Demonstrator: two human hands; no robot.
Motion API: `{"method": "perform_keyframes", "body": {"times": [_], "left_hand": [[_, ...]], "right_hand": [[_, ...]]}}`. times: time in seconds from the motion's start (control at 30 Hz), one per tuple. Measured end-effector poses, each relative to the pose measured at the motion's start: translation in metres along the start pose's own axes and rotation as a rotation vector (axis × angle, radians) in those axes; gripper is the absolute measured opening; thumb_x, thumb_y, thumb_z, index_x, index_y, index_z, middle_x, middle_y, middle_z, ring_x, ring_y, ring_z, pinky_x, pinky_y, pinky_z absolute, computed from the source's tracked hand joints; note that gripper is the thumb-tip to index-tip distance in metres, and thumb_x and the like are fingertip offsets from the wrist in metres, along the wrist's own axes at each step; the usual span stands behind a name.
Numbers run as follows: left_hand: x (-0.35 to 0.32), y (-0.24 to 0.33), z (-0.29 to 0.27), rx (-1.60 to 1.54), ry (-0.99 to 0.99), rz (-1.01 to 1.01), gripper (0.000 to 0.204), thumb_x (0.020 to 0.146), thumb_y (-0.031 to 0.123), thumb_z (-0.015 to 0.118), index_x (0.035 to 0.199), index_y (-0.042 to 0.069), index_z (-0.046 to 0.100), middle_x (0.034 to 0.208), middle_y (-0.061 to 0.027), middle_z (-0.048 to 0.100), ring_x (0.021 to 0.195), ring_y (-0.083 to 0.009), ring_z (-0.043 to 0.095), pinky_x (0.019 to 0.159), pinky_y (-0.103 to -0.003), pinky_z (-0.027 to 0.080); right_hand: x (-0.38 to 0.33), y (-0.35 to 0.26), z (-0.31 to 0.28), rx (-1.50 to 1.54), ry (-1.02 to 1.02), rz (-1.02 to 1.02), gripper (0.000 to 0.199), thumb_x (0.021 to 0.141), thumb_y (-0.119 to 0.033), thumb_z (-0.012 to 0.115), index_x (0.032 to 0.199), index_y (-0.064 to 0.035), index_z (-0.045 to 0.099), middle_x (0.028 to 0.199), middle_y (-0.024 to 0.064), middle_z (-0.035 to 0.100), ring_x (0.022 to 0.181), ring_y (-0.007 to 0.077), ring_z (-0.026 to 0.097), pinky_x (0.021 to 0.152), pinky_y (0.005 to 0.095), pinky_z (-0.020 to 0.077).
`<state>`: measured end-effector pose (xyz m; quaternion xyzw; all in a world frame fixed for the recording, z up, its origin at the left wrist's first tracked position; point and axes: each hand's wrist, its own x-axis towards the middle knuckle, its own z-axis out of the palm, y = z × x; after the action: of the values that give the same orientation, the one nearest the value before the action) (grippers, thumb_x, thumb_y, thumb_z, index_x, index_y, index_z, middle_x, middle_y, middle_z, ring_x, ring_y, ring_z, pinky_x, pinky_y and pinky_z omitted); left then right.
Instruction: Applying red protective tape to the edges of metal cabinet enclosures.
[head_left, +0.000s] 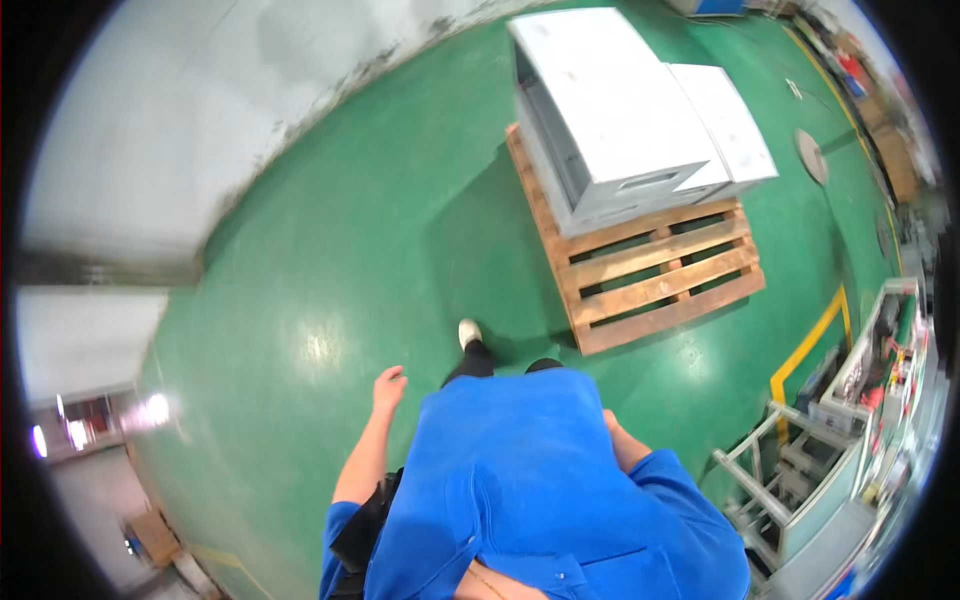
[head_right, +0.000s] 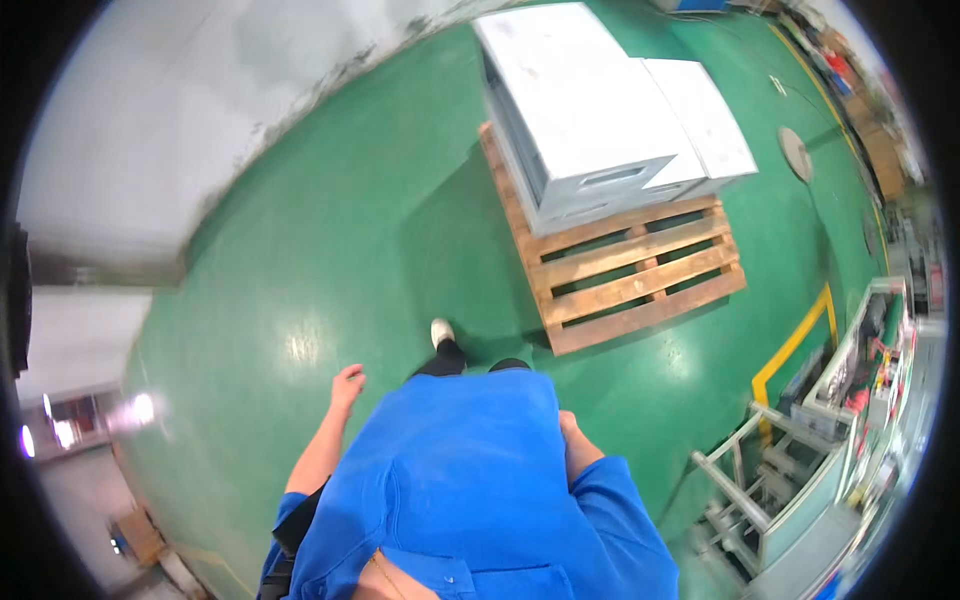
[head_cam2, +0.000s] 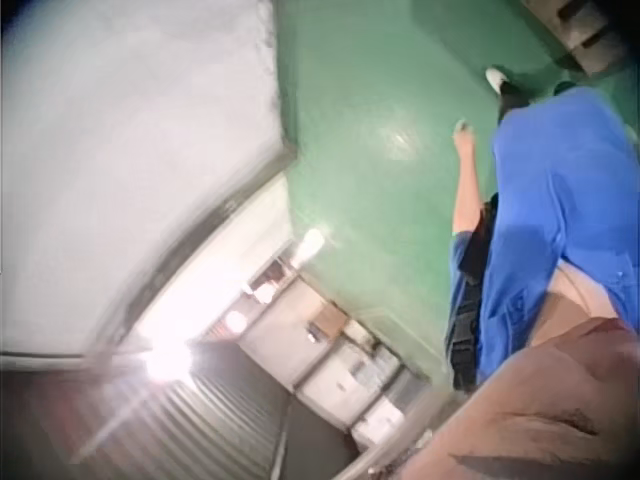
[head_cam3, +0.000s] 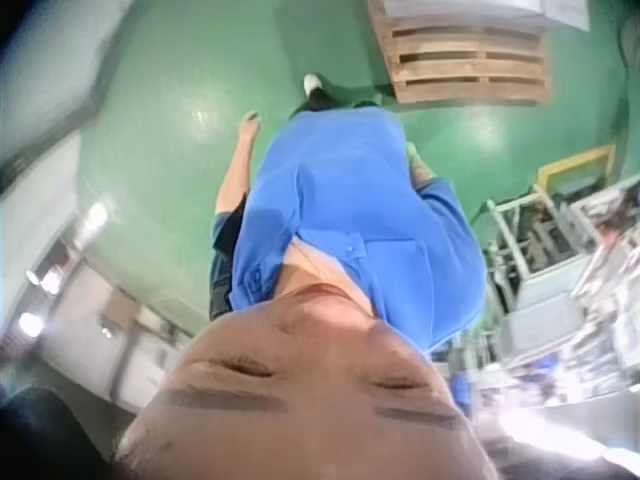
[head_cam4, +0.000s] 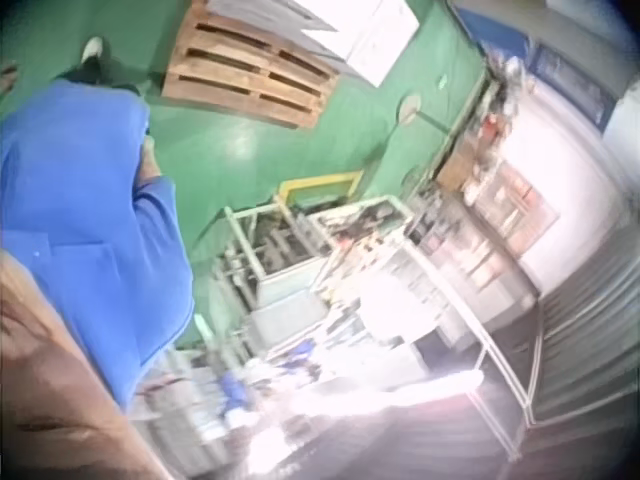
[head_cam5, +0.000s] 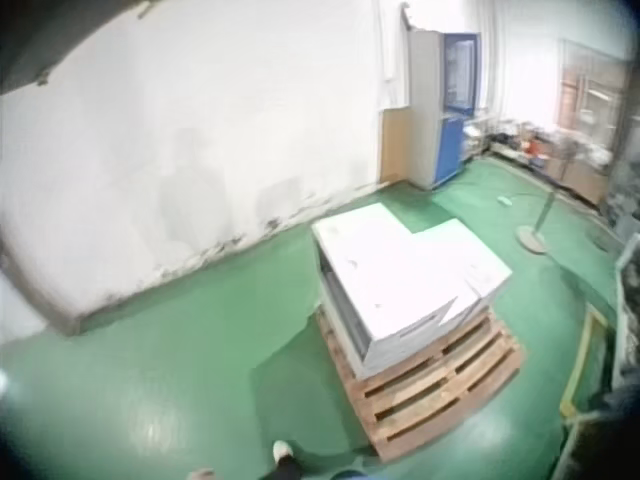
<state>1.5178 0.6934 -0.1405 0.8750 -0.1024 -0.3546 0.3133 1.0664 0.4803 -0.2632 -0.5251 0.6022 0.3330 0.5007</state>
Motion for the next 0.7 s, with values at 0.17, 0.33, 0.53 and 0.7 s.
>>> {"method": "perform_keyframes", "body": {"times": [0.17, 0.33, 0.53, 0.7], "left_hand": [[0.153, 0.183, -0.063, -0.022, -0.264, 0.158, 0.035, 0.079, 0.012, 0.058, 0.112, 0.001, 0.053, 0.098, -0.0094, 0.059, 0.077, -0.0132, 0.059, 0.061, -0.025, 0.049], [0.240, 0.341, -0.043, 0.103, -0.495, 0.381, 0.036, 0.078, 0.011, 0.058, 0.112, 0.000, 0.052, 0.100, -0.0099, 0.058, 0.074, -0.0133, 0.059, 0.059, -0.024, 0.048], [0.344, 0.493, 0.017, 0.206, -0.629, 0.635, 0.030, 0.080, 0.007, 0.053, 0.108, 0.000, 0.053, 0.087, -0.0062, 0.057, 0.068, -0.0116, 0.057, 0.052, -0.021, 0.045], [0.378, 0.601, 0.070, 0.303, -0.674, 0.718, 0.031, 0.079, 0.007, 0.054, 0.109, 0.002, 0.053, 0.082, -0.0037, 0.056, 0.065, -0.0099, 0.055, 0.051, -0.021, 0.044]], "right_hand": [[-0.013, -0.095, -0.024, 1.211, 0.187, -0.044, 0.010, 0.079, -0.013, 0.054, 0.082, -0.0052, 0.060, 0.071, 0.0081, 0.060, 0.060, 0.0158, 0.057, 0.052, 0.0273, 0.0473], [-0.035, -0.189, -0.090, 1.507, 0.360, -0.164, 0.011, 0.083, -0.015, 0.054, 0.085, -0.0048, 0.056, 0.074, 0.0058, 0.060, 0.058, 0.0130, 0.057, 0.052, 0.0256, 0.0490], [0.011, -0.278, -0.200, 1.720, 0.558, -0.349, 0.010, 0.080, -0.014, 0.053, 0.081, -0.0052, 0.056, 0.068, 0.0055, 0.057, 0.054, 0.0118, 0.053, 0.045, 0.0233, 0.0429], [0.045, -0.336, -0.282, 1.645, 0.855, -0.283, 0.029, 0.077, -0.022, 0.057, 0.097, -0.0014, 0.056, 0.088, 0.0134, 0.060, 0.079, 0.0197, 0.058, 0.067, 0.0295, 0.0471]]}}
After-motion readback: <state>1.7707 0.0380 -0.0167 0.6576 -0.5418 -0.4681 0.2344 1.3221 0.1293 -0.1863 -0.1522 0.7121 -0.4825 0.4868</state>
